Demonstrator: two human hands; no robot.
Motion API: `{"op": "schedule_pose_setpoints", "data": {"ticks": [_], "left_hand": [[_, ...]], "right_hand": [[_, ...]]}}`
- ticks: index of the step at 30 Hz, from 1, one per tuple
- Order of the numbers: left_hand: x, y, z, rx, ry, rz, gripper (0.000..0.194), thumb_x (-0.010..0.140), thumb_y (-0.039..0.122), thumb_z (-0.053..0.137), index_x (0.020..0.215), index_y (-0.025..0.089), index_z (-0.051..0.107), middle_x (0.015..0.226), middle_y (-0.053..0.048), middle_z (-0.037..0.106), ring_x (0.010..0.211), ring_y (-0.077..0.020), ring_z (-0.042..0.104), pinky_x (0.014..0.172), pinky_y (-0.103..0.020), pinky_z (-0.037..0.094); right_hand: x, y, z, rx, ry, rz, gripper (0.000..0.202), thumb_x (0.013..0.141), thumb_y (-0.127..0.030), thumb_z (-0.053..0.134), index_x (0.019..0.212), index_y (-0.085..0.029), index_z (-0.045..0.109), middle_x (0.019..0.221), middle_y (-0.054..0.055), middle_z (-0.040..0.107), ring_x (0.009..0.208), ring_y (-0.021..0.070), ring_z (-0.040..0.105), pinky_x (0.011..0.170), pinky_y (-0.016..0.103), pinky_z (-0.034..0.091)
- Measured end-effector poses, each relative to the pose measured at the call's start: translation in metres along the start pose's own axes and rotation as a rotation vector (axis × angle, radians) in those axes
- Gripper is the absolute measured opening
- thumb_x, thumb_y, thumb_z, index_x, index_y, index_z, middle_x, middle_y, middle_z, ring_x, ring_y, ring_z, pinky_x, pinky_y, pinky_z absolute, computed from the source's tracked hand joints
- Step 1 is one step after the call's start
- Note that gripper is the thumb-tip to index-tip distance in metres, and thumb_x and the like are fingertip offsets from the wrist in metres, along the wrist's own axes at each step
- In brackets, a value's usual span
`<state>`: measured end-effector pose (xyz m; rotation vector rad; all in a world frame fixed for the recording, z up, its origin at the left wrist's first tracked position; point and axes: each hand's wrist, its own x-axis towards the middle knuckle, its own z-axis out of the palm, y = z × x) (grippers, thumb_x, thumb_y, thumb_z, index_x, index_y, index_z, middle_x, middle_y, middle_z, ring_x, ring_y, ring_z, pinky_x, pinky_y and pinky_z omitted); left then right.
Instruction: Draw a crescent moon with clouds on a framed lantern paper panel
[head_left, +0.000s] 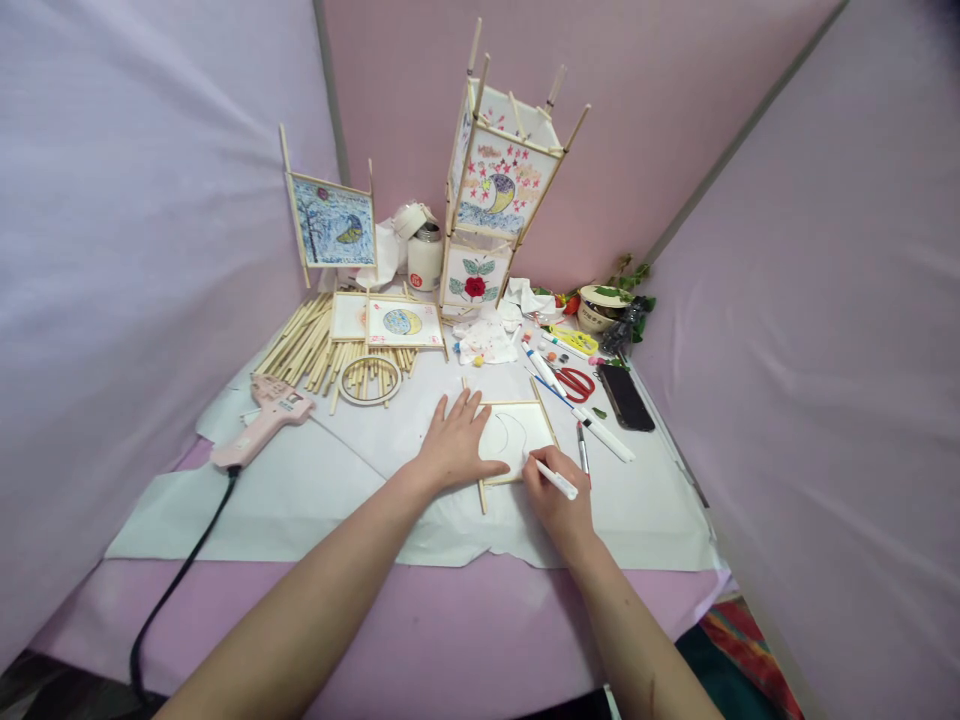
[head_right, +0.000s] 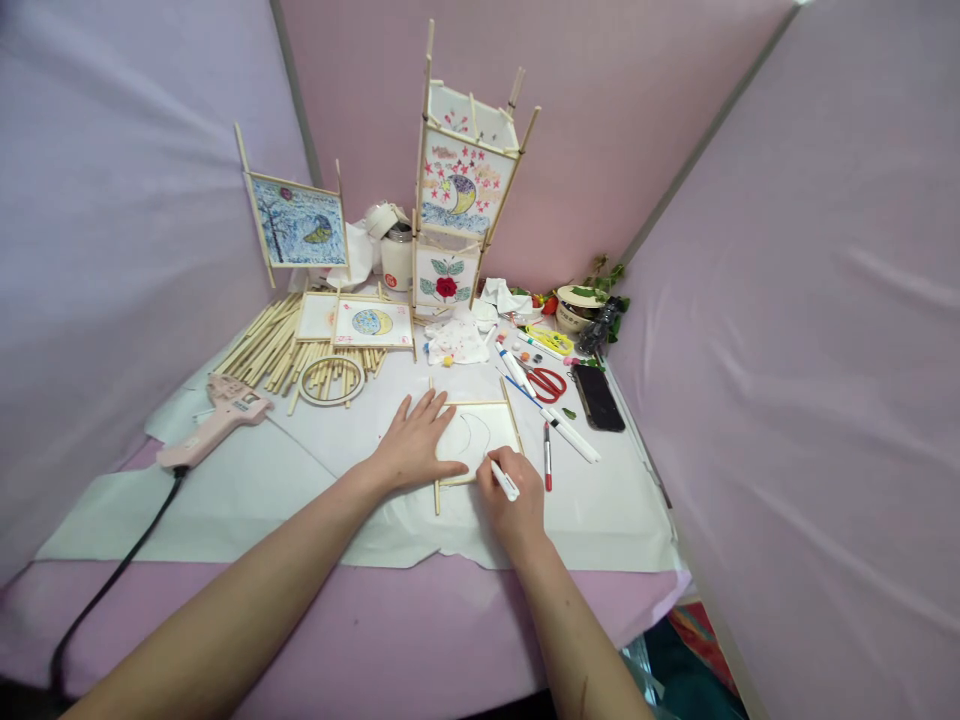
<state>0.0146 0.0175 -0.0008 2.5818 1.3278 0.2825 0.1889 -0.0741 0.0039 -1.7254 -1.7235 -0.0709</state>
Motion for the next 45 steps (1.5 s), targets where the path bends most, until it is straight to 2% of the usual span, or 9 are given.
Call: {"op": "schedule_pose_setpoints", "data": {"ticks": [19,28,41,45], "left_hand": [[-0.002,-0.001,0.003,-0.024,0.030,0.007,0.099,0.071,0.078,0.053,0.145,0.014,0.036,0.157,-0.017,0.019,0.147,-0.0317,0.005,0.117,-0.054,0.001],[-0.001,0.000,0.002,-0.032,0.027,0.000,0.090,0.073,0.066,0.056,0.144,0.014,0.037,0.157,-0.016,0.020,0.147,-0.0314,0.006,0.117,-0.053,0.001],[-0.001,0.000,0.001,-0.040,0.022,-0.001,0.090,0.073,0.065,0.057,0.144,0.013,0.037,0.157,-0.016,0.019,0.147,-0.0302,0.007,0.117,-0.052,0.002],[-0.001,0.000,0.001,-0.043,0.022,0.000,0.095,0.071,0.071,0.056,0.144,0.014,0.037,0.158,-0.016,0.019,0.147,-0.0307,0.006,0.117,-0.052,0.000]], "right_hand": [[-0.009,-0.023,0.007,-0.018,-0.044,-0.026,0.016,0.087,-0.019,0.049,0.074,-0.019,0.058,0.066,0.002,0.063,0.064,0.0163,0.058,0.062,0.027,0.040],[-0.006,-0.037,0.009,0.018,-0.060,-0.034,0.016,0.085,-0.017,0.048,0.073,-0.019,0.058,0.066,0.003,0.063,0.063,0.0165,0.058,0.060,0.027,0.039],[-0.005,-0.039,0.012,0.088,-0.109,-0.002,0.017,0.087,-0.019,0.047,0.073,-0.019,0.057,0.065,0.002,0.063,0.062,0.0152,0.057,0.060,0.026,0.040],[-0.001,-0.038,0.002,0.140,-0.019,0.030,0.016,0.087,-0.022,0.048,0.075,-0.019,0.059,0.067,0.001,0.064,0.063,0.0150,0.058,0.061,0.025,0.042]]}}
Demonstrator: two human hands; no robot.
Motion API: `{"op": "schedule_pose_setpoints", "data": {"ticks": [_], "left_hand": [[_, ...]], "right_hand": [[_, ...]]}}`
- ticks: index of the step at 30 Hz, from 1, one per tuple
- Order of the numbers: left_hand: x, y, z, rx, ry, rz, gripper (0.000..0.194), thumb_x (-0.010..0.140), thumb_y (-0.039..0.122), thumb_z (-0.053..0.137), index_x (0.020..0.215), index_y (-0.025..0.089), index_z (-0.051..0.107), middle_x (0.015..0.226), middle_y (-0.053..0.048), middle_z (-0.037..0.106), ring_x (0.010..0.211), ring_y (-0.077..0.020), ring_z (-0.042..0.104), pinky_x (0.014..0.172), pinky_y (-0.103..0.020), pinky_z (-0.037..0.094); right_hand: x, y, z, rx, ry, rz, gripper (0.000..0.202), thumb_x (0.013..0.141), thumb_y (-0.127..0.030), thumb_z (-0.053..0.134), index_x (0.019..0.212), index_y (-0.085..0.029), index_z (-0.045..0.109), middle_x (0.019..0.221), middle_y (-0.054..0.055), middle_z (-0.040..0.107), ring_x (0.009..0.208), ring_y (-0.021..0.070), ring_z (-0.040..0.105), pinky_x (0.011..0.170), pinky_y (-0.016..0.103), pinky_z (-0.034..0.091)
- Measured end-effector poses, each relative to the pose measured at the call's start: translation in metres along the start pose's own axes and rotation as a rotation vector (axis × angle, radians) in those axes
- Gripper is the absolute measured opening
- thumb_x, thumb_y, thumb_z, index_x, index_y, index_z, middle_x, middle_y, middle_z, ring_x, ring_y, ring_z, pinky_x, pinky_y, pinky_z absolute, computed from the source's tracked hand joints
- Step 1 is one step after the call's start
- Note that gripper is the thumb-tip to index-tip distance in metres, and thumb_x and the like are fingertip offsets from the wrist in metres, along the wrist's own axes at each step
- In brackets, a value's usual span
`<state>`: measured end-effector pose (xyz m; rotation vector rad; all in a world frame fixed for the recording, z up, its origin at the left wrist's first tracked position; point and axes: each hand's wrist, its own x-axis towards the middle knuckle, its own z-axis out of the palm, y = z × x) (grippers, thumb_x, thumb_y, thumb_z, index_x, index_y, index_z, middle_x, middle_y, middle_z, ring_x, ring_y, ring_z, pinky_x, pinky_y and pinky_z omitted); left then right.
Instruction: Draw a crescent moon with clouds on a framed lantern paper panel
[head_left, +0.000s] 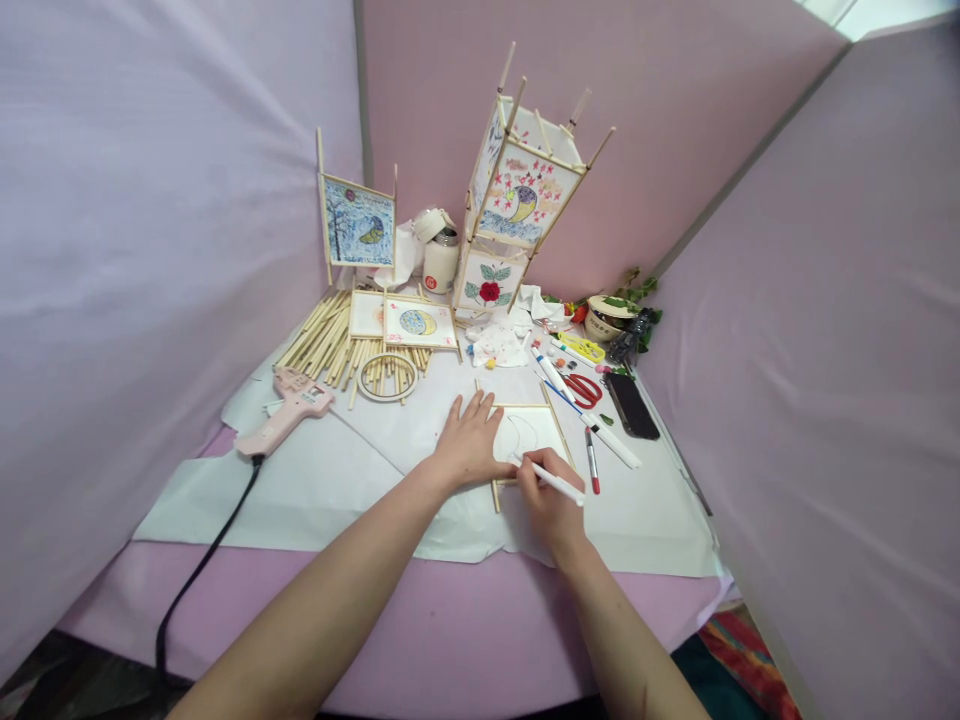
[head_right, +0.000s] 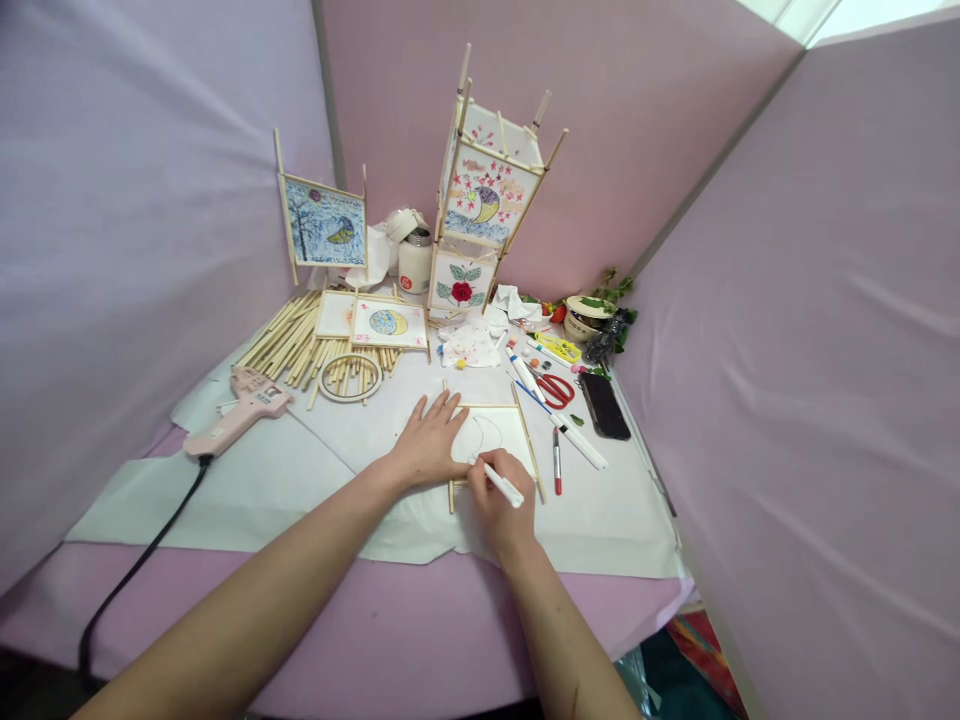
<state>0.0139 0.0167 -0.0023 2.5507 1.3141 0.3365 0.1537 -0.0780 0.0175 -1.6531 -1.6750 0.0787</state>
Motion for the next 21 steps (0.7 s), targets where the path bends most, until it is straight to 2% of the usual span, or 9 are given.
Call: {"op": "schedule_pose_setpoints", "data": {"ticks": [3,6,13,21], "left_hand": [[0.000,0.000,0.000,-0.004,-0.005,0.004,0.104,0.066,0.080,0.055,0.145,0.014,0.036,0.158,-0.016,0.018,0.147,-0.0325,0.004,0.117,-0.053,0.000],[0.001,0.000,-0.001,-0.005,-0.011,0.002,0.107,0.064,0.083,0.054,0.145,0.015,0.036,0.158,-0.016,0.018,0.147,-0.0332,0.004,0.117,-0.053,0.001],[0.000,0.001,-0.002,0.000,-0.011,0.003,0.102,0.069,0.080,0.051,0.145,0.012,0.036,0.157,-0.017,0.019,0.147,-0.0323,0.005,0.118,-0.053,0.001],[0.000,0.001,-0.002,0.003,-0.014,0.003,0.096,0.072,0.075,0.051,0.145,0.014,0.036,0.158,-0.015,0.019,0.146,-0.0329,0.005,0.118,-0.053,0.001]], "right_hand": [[0.005,0.002,-0.008,0.022,0.071,0.036,0.015,0.085,-0.023,0.049,0.075,-0.020,0.059,0.066,0.000,0.063,0.060,0.0143,0.057,0.060,0.025,0.042],[0.008,0.006,-0.009,0.057,0.044,0.064,0.014,0.084,-0.023,0.050,0.074,-0.020,0.060,0.066,0.000,0.064,0.060,0.0146,0.058,0.060,0.025,0.042],[0.004,0.011,0.005,0.109,0.004,0.111,0.014,0.084,-0.023,0.051,0.074,-0.020,0.060,0.065,-0.001,0.064,0.062,0.0151,0.059,0.061,0.026,0.043],[0.003,0.010,0.007,0.101,-0.011,0.111,0.015,0.083,-0.023,0.050,0.073,-0.020,0.060,0.063,0.000,0.064,0.061,0.0152,0.058,0.060,0.026,0.042]]}}
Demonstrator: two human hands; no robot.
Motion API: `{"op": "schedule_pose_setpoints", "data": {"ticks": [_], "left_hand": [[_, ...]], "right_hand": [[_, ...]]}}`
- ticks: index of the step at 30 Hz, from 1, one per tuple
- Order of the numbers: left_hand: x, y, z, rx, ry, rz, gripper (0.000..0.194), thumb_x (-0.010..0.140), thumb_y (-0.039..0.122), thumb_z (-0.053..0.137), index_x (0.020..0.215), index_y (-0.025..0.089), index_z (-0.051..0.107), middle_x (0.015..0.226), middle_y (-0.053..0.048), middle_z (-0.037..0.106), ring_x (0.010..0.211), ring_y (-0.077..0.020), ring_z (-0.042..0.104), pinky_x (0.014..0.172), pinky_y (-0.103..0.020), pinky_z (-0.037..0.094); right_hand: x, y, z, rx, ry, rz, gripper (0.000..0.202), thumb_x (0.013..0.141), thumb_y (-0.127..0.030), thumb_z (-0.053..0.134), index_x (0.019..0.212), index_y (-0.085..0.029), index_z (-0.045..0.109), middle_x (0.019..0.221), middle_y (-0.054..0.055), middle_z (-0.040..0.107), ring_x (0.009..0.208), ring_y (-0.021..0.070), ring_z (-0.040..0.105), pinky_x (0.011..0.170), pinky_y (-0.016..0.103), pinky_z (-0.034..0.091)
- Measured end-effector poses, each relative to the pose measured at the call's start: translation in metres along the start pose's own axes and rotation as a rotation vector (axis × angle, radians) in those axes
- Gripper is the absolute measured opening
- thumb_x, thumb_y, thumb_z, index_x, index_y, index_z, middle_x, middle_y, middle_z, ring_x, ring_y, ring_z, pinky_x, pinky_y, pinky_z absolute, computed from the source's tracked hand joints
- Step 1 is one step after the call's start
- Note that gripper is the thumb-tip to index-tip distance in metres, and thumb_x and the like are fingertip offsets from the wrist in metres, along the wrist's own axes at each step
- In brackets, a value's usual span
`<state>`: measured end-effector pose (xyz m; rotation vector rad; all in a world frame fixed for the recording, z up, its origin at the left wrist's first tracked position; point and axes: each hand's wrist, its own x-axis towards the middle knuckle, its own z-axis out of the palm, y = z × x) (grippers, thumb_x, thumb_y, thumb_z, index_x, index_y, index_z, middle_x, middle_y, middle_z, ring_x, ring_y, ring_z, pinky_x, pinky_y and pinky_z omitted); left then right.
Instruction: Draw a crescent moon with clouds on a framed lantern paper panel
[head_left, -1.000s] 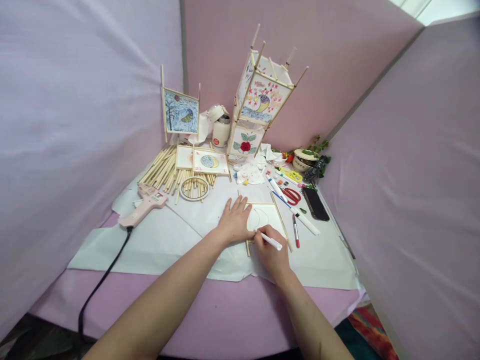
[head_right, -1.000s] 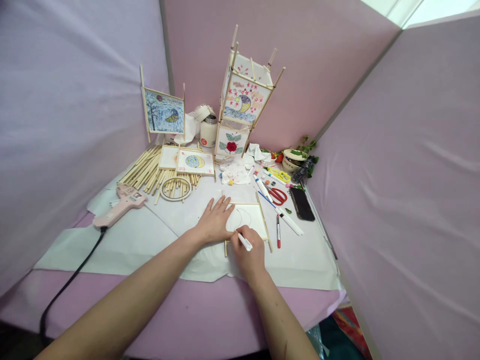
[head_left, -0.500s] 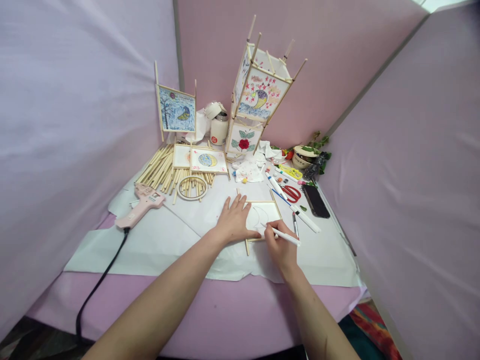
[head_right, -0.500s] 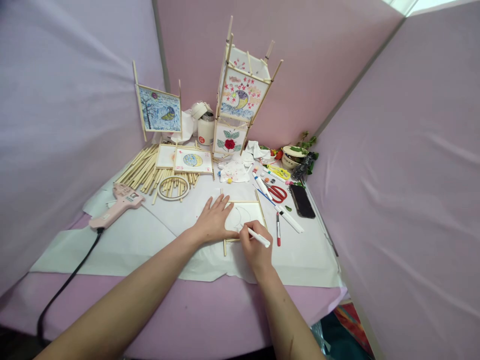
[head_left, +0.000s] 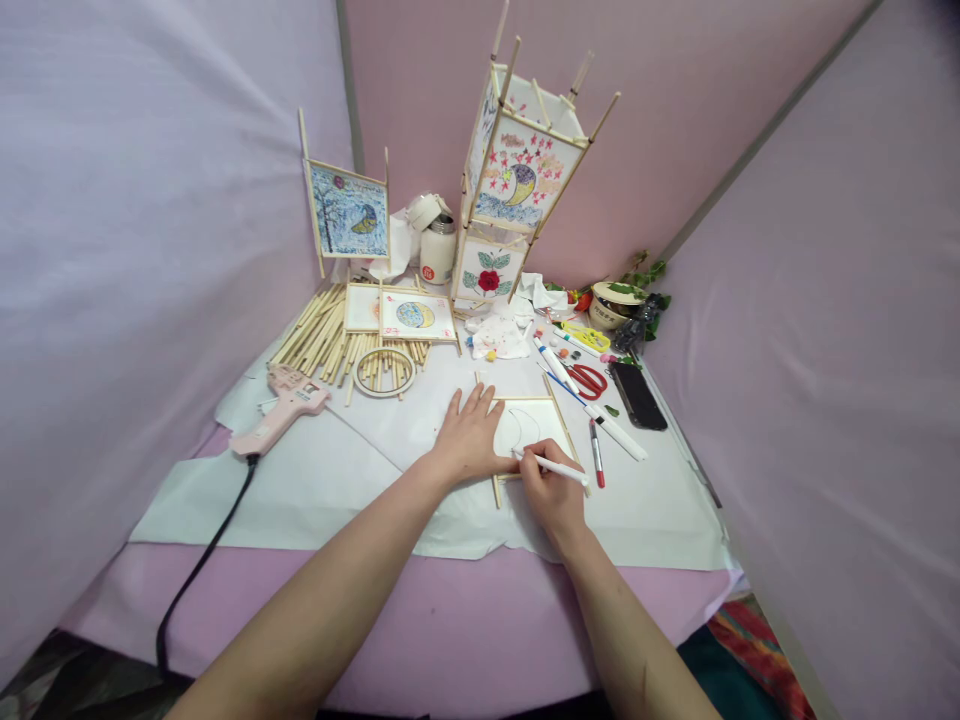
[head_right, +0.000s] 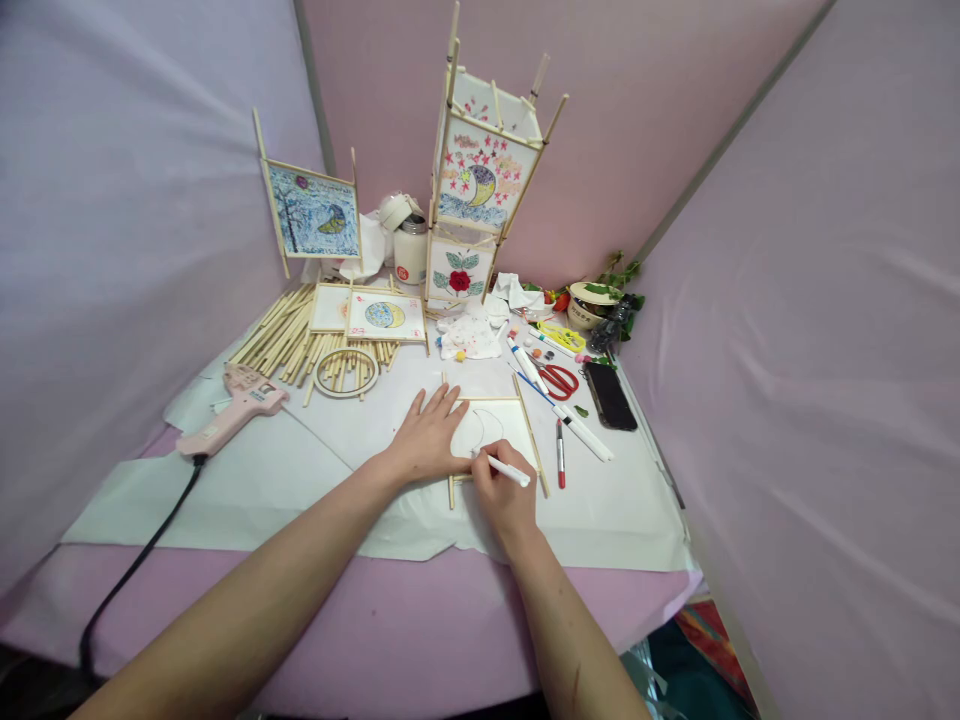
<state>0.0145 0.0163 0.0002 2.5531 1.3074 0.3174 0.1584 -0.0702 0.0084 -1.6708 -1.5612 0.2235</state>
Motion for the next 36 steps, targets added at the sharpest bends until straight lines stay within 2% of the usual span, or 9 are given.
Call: {"op": "schedule_pose_setpoints", "data": {"ticks": [6,17,24,36], "left_hand": [[0.0000,0.0002,-0.0004,0.002,-0.001,0.000,0.097,0.072,0.073,0.052,0.145,0.011,0.036,0.158,-0.017,0.018,0.146,-0.0320,0.006,0.117,-0.054,0.003],[0.0001,-0.0004,0.0001,0.005,0.001,-0.003,0.097,0.071,0.075,0.052,0.145,0.015,0.036,0.158,-0.015,0.018,0.147,-0.0314,0.006,0.118,-0.052,0.001],[-0.0001,0.0001,-0.0007,0.003,0.001,0.003,0.101,0.070,0.078,0.052,0.145,0.012,0.036,0.157,-0.017,0.019,0.146,-0.0325,0.006,0.117,-0.054,0.003],[-0.0005,0.0011,-0.0015,0.001,0.013,0.003,0.096,0.072,0.072,0.055,0.145,0.012,0.037,0.157,-0.016,0.020,0.146,-0.0326,0.008,0.117,-0.054,0.004]], "right_hand": [[0.0000,0.0005,0.0009,0.006,-0.013,0.002,0.016,0.084,-0.023,0.050,0.072,-0.020,0.060,0.064,0.001,0.064,0.062,0.0156,0.058,0.061,0.026,0.042],[-0.0022,-0.0018,0.0003,0.039,-0.039,0.010,0.017,0.084,-0.024,0.051,0.070,-0.019,0.061,0.062,0.000,0.063,0.060,0.0146,0.057,0.059,0.025,0.041],[-0.0024,0.0014,-0.0004,0.048,0.020,0.024,0.016,0.084,-0.024,0.051,0.071,-0.019,0.059,0.064,0.000,0.063,0.062,0.0153,0.058,0.061,0.026,0.043],[-0.0006,0.0013,0.0010,0.079,-0.030,0.030,0.015,0.084,-0.023,0.052,0.071,-0.019,0.059,0.064,0.000,0.063,0.061,0.0152,0.058,0.061,0.026,0.042]]}}
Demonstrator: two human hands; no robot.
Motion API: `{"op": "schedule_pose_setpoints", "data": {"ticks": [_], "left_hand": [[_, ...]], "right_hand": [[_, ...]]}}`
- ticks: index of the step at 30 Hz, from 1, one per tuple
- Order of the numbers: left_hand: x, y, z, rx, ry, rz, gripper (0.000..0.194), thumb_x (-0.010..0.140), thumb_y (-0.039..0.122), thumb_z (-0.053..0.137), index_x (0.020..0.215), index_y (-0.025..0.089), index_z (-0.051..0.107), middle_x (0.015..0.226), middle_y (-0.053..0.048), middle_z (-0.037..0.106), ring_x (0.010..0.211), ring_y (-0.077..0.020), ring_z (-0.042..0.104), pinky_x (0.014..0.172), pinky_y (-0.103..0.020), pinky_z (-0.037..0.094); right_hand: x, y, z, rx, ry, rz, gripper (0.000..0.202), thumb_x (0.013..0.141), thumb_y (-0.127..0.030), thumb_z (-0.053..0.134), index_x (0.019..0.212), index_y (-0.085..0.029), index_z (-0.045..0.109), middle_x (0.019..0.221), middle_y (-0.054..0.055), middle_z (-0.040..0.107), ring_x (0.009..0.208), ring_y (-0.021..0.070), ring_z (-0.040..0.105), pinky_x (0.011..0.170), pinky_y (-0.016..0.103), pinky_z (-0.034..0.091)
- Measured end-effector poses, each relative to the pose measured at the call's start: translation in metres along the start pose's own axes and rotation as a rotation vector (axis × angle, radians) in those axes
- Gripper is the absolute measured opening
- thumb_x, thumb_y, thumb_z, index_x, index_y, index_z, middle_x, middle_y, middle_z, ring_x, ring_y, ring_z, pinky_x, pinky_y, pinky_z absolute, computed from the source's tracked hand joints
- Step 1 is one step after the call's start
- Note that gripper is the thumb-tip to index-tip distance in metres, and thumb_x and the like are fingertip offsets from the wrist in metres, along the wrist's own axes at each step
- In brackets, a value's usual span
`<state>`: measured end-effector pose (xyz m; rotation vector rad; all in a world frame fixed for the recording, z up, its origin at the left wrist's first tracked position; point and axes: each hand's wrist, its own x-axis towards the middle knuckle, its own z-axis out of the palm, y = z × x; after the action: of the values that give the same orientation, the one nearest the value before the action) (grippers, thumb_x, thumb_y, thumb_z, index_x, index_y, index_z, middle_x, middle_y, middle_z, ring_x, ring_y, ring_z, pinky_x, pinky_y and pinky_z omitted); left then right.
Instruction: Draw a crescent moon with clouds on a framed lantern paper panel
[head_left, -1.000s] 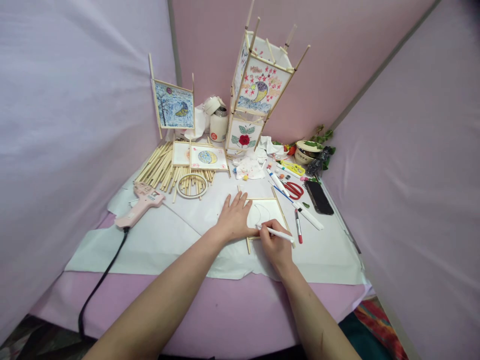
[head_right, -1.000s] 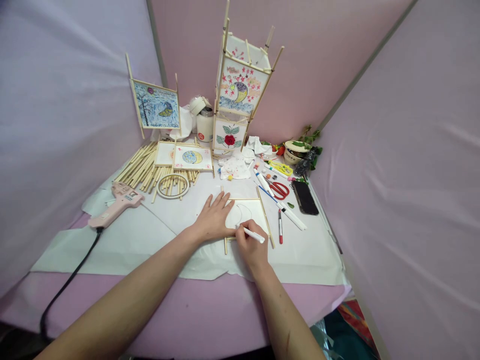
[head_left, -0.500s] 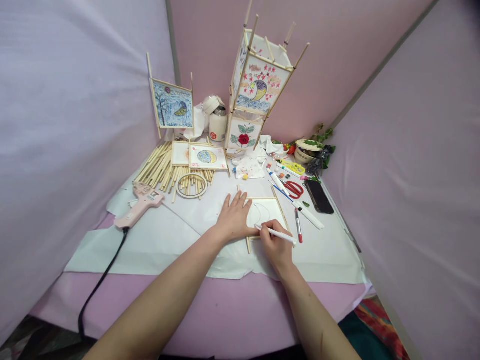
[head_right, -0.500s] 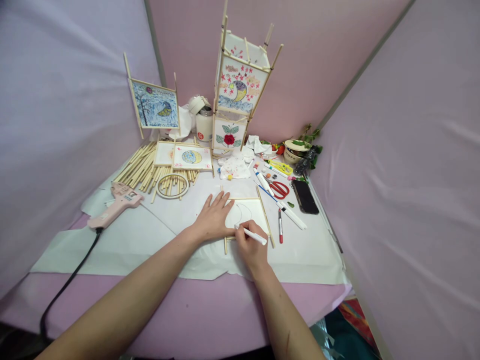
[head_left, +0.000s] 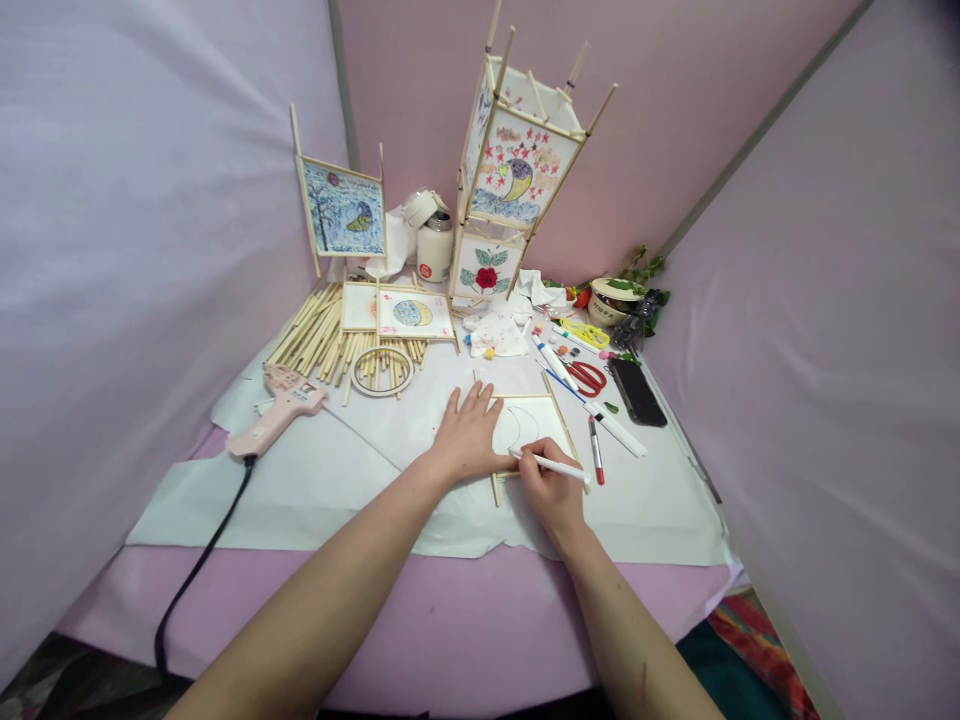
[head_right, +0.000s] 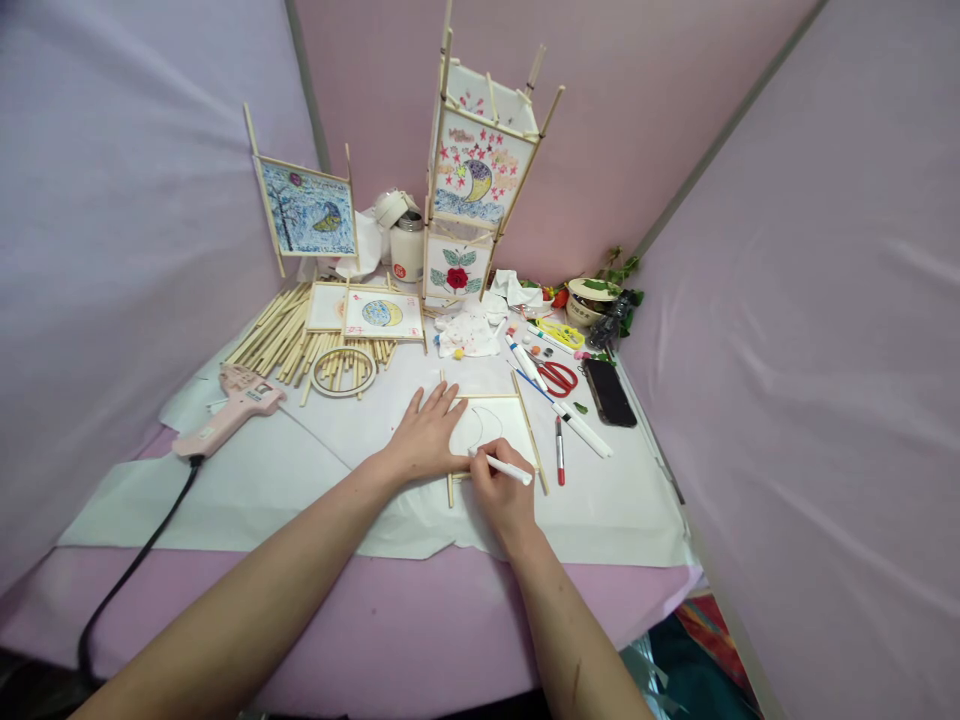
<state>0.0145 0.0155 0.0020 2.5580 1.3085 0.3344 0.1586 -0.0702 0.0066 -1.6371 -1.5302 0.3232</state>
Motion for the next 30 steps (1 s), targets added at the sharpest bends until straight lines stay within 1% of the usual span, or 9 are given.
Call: {"op": "schedule_pose_setpoints", "data": {"ticks": [3,6,9,11,15,18,21,25,30], "left_hand": [[0.000,0.000,0.000,0.002,0.001,-0.001,0.097,0.071,0.074,0.055,0.145,0.012,0.037,0.157,-0.017,0.020,0.146,-0.0322,0.008,0.117,-0.055,0.004],[0.001,0.000,-0.001,0.004,-0.005,0.003,0.105,0.067,0.080,0.055,0.145,0.010,0.037,0.157,-0.018,0.020,0.146,-0.0328,0.007,0.117,-0.056,0.004],[0.001,0.000,0.000,0.010,-0.012,0.007,0.112,0.064,0.083,0.056,0.145,0.010,0.035,0.157,-0.018,0.019,0.147,-0.0330,0.006,0.117,-0.056,0.004],[0.002,-0.001,0.001,0.015,-0.015,0.006,0.113,0.063,0.083,0.057,0.146,0.010,0.034,0.157,-0.018,0.017,0.147,-0.0331,0.006,0.117,-0.056,0.004],[0.001,-0.001,0.002,0.026,-0.016,0.004,0.110,0.064,0.083,0.056,0.147,0.013,0.034,0.158,-0.017,0.016,0.147,-0.0321,0.005,0.117,-0.056,0.002],[0.001,-0.001,0.001,0.033,-0.020,0.003,0.106,0.068,0.081,0.054,0.146,0.014,0.034,0.158,-0.016,0.016,0.147,-0.0312,0.004,0.118,-0.055,0.003],[0.000,0.000,-0.002,0.041,-0.028,0.000,0.104,0.070,0.081,0.053,0.147,0.014,0.034,0.158,-0.016,0.017,0.147,-0.0313,0.005,0.118,-0.055,0.003],[0.000,0.001,-0.003,0.049,-0.025,-0.003,0.103,0.069,0.078,0.056,0.147,0.015,0.032,0.159,-0.015,0.015,0.147,-0.0323,0.005,0.118,-0.055,0.005],[-0.002,0.003,-0.006,0.061,-0.014,0.024,0.099,0.071,0.072,0.061,0.148,0.017,0.031,0.159,-0.011,0.015,0.147,-0.0308,0.003,0.118,-0.055,0.004]], "right_hand": [[-0.001,-0.001,-0.002,0.007,0.009,0.006,0.015,0.084,-0.023,0.052,0.071,-0.019,0.060,0.064,0.000,0.063,0.061,0.0153,0.058,0.061,0.026,0.042],[0.000,0.000,-0.007,0.011,0.063,0.004,0.014,0.084,-0.023,0.052,0.074,-0.019,0.061,0.068,0.000,0.065,0.065,0.0161,0.060,0.064,0.027,0.043],[0.006,0.005,-0.017,0.040,0.134,0.044,0.012,0.083,-0.024,0.053,0.078,-0.020,0.063,0.074,0.001,0.067,0.070,0.0171,0.061,0.066,0.028,0.044],[0.014,0.011,-0.026,0.078,0.171,0.095,0.011,0.083,-0.025,0.054,0.079,-0.020,0.063,0.073,0.001,0.066,0.072,0.0180,0.062,0.068,0.029,0.045],[0.031,0.024,-0.044,0.160,0.191,0.146,0.011,0.083,-0.027,0.056,0.079,-0.020,0.063,0.071,0.001,0.065,0.074,0.0187,0.062,0.070,0.030,0.046],[0.042,0.031,-0.050,0.223,0.178,0.163,0.010,0.082,-0.029,0.058,0.082,-0.020,0.063,0.073,0.000,0.065,0.074,0.0182,0.061,0.072,0.030,0.046],[0.049,0.036,-0.051,0.268,0.154,0.188,0.009,0.080,-0.028,0.062,0.086,-0.021,0.064,0.076,0.000,0.066,0.073,0.0172,0.060,0.070,0.029,0.045],[0.052,0.043,-0.048,0.340,0.077,0.204,0.010,0.082,-0.030,0.060,0.079,-0.021,0.062,0.070,-0.001,0.063,0.065,0.0156,0.055,0.063,0.028,0.043],[0.050,0.050,-0.045,0.216,0.003,0.153,0.016,0.083,-0.029,0.057,0.070,-0.021,0.059,0.062,-0.002,0.060,0.062,0.0148,0.052,0.063,0.028,0.040]]}}
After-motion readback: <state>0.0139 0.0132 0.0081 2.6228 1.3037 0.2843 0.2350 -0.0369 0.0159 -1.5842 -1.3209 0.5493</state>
